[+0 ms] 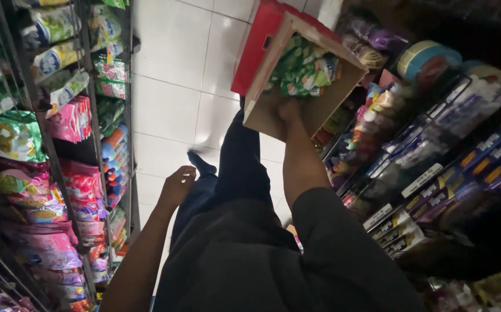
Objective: Stocking and scanning detergent packets on grocery store shelves.
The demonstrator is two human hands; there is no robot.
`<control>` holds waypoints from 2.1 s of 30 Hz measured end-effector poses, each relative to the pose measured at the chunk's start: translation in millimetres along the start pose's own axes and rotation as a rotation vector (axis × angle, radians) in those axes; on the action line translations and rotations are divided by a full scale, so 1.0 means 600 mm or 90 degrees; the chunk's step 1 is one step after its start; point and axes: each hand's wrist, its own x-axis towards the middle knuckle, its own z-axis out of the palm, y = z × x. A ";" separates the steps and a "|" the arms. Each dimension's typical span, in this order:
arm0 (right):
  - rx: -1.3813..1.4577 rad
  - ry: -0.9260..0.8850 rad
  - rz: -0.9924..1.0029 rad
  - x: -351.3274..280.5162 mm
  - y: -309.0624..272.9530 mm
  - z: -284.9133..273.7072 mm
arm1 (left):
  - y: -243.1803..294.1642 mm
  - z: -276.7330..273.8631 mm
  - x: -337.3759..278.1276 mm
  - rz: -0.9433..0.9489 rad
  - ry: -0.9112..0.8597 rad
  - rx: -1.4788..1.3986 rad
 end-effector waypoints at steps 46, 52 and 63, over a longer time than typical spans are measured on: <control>0.157 0.363 0.147 0.180 0.037 -0.100 | -0.011 -0.062 0.034 0.079 0.002 0.020; -0.177 0.289 -0.051 0.128 -0.018 -0.056 | 0.053 -0.050 0.024 0.053 -0.013 0.023; 0.497 0.097 0.285 -0.001 -0.181 -0.196 | 0.102 -0.053 0.039 0.085 -0.003 0.058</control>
